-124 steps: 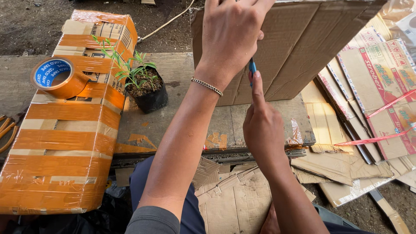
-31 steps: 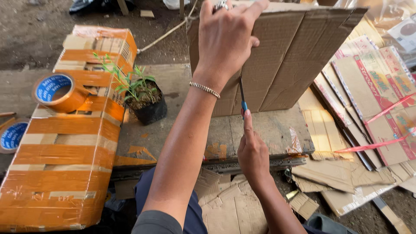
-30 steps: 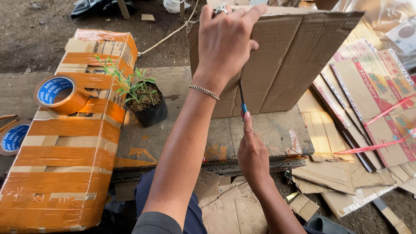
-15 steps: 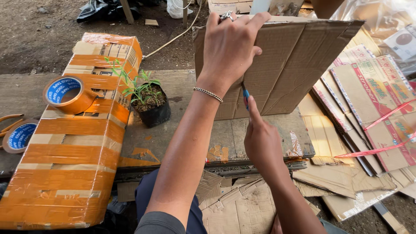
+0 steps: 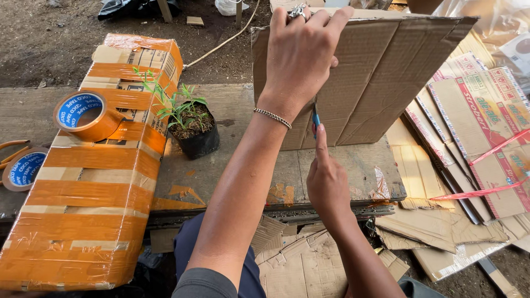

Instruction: The person uses a utility knife to cut a cardboard box into flat pieces on a wooden table. After cutting, they place the knife down and wrap a small potted plant in a plastic bag.

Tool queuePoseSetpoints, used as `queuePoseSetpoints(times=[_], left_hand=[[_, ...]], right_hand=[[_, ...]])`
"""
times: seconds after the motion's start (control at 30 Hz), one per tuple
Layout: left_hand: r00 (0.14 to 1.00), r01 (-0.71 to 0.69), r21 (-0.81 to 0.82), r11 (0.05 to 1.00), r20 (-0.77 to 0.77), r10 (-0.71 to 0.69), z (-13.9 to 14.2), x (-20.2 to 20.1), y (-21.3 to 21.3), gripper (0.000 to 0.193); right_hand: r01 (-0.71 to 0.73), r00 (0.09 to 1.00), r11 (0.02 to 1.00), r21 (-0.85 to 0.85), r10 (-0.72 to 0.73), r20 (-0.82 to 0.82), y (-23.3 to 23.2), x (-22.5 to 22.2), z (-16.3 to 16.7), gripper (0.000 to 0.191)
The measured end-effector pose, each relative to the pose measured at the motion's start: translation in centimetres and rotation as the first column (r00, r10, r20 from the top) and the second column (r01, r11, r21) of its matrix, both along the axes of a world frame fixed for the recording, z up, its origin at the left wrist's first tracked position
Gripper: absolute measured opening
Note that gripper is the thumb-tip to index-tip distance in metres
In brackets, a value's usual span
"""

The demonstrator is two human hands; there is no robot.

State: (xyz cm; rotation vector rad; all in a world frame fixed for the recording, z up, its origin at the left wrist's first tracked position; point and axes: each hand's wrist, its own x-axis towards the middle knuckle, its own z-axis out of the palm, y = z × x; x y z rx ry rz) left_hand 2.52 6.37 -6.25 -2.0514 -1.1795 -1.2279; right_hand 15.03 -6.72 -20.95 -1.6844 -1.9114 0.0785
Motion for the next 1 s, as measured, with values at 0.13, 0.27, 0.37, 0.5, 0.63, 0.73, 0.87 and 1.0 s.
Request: queuePoseSetpoints(times=[0.13, 0.27, 0.37, 0.5, 0.63, 0.73, 0.87, 1.0], left_hand=[[1.000, -0.007, 0.018, 1.000, 0.008, 0.007, 0.2, 0.1, 0.2, 0.066], [1.000, -0.010, -0.013, 1.000, -0.001, 0.010, 0.2, 0.1, 0.5, 0.067], [1.000, -0.010, 0.004, 1.000, 0.002, 0.010, 0.1, 0.1, 0.7, 0.067], [1.000, -0.010, 0.019, 1.000, 0.001, 0.010, -0.2, 0.3, 0.8, 0.069], [1.000, -0.014, 0.021, 1.000, 0.003, 0.014, -0.1, 0.3, 0.9, 0.070], [1.000, -0.010, 0.025, 1.000, -0.004, 0.010, 0.3, 0.1, 0.8, 0.069], [1.000, 0.019, -0.007, 1.000, 0.017, -0.019, 0.4, 0.0, -0.4, 0.066], [0.999, 0.027, -0.010, 1.000, 0.027, -0.026, 0.6, -0.2, -2.0, 0.061]], right_hand=[[0.005, 1.000, 1.000, 0.015, -0.006, 0.028, -0.6, 0.3, -1.2, 0.074], [-0.012, 1.000, 0.999, 0.040, 0.011, 0.020, -1.1, 0.5, -2.2, 0.073], [-0.022, 0.999, 0.994, 0.111, 0.018, 0.037, -1.1, 0.6, -2.8, 0.077], [-0.039, 0.999, 0.996, 0.086, 0.038, 0.008, -1.3, 0.9, -3.5, 0.076], [0.003, 1.000, 1.000, 0.019, -0.003, 0.008, -2.0, 1.2, -5.0, 0.072], [0.020, 0.997, 0.998, 0.054, -0.024, 0.074, -2.0, 1.4, -6.3, 0.072], [0.032, 0.998, 0.998, -0.061, -0.028, 0.061, -3.4, 1.4, -7.4, 0.071], [-0.028, 1.000, 0.997, 0.072, 0.028, 0.004, -5.3, 1.0, -5.7, 0.074]])
